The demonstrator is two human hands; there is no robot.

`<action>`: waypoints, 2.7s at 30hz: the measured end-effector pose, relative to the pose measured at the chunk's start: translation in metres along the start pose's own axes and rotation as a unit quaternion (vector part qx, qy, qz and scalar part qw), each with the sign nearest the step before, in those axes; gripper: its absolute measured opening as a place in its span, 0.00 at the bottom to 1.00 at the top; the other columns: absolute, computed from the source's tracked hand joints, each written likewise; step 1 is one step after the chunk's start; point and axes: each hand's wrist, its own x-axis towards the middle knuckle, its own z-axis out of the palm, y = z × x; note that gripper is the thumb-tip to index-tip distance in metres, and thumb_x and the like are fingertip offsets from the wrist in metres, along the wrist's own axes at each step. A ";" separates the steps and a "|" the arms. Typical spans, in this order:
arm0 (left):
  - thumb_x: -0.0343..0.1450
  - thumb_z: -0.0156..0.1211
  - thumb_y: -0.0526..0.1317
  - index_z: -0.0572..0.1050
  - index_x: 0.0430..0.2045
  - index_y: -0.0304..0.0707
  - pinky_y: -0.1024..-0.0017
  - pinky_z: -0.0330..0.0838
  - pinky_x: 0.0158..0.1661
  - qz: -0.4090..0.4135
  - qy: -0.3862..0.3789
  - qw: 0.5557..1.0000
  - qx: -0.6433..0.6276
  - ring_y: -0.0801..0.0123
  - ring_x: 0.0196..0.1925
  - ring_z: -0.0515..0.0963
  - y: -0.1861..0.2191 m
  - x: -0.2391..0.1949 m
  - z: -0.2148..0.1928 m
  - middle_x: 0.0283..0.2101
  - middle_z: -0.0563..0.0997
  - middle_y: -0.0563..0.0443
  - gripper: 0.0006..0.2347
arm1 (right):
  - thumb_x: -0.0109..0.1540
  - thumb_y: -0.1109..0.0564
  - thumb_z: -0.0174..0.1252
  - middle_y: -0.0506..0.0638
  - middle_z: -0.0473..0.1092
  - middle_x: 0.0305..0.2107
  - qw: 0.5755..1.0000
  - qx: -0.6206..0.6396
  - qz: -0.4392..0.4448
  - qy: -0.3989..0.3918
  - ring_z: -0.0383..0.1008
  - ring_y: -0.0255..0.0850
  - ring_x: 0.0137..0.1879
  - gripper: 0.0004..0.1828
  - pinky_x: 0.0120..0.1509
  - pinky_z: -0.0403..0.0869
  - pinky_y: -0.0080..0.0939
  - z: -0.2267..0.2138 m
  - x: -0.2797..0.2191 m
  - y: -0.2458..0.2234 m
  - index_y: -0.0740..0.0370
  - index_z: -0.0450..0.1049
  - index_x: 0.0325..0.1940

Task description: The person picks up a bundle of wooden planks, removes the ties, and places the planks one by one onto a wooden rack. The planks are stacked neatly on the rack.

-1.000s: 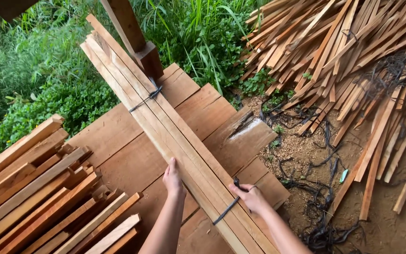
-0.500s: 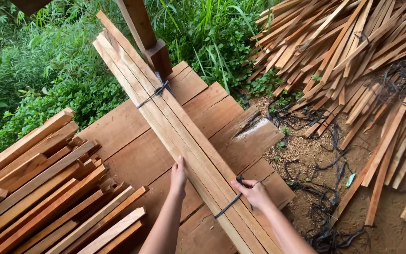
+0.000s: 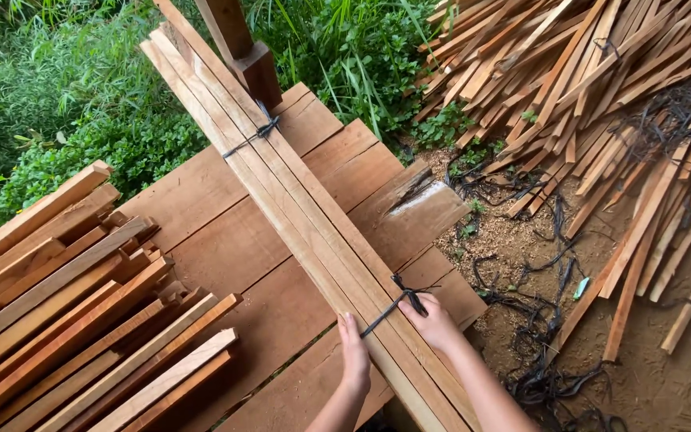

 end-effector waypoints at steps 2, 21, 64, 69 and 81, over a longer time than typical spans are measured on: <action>0.74 0.36 0.59 0.45 0.74 0.41 0.59 0.48 0.72 -0.008 0.011 1.000 -0.009 0.57 0.78 0.53 0.004 -0.003 0.005 0.78 0.50 0.44 0.34 | 0.63 0.27 0.46 0.54 0.68 0.62 0.999 -0.045 0.004 0.000 0.75 0.50 0.62 0.38 0.65 0.75 0.49 0.007 0.007 0.002 0.60 0.78 0.57; 0.76 0.28 0.57 0.51 0.71 0.39 0.50 0.60 0.67 -0.014 0.030 0.999 0.020 0.47 0.71 0.66 0.039 -0.007 0.016 0.71 0.62 0.34 0.30 | 0.70 0.42 0.46 0.56 0.76 0.31 0.991 -0.090 -0.058 0.079 0.76 0.44 0.30 0.25 0.36 0.76 0.42 -0.002 0.016 -0.046 0.64 0.77 0.39; 0.77 0.40 0.64 0.39 0.76 0.41 0.44 0.55 0.69 0.003 -0.003 0.987 0.160 0.39 0.77 0.52 -0.240 -0.261 0.061 0.76 0.49 0.28 0.38 | 0.61 0.32 0.58 0.63 0.80 0.39 0.998 -0.018 0.049 0.035 0.79 0.58 0.53 0.31 0.54 0.74 0.54 -0.063 -0.271 0.288 0.62 0.84 0.42; 0.79 0.35 0.58 0.38 0.74 0.23 0.51 0.44 0.74 0.053 0.016 0.984 0.171 0.39 0.79 0.47 -0.276 -0.219 0.061 0.76 0.44 0.23 0.37 | 0.65 0.27 0.50 0.63 0.77 0.38 0.998 -0.055 -0.013 0.020 0.77 0.58 0.52 0.37 0.56 0.73 0.51 -0.074 -0.271 0.277 0.64 0.82 0.36; 0.76 0.45 0.62 0.48 0.72 0.29 0.46 0.64 0.65 0.071 -0.073 0.937 0.333 0.39 0.70 0.65 -0.255 -0.206 0.032 0.68 0.64 0.20 0.38 | 0.67 0.26 0.47 0.59 0.65 0.64 0.996 -0.081 -0.021 0.005 0.65 0.54 0.72 0.42 0.72 0.67 0.57 -0.083 -0.284 0.247 0.60 0.65 0.72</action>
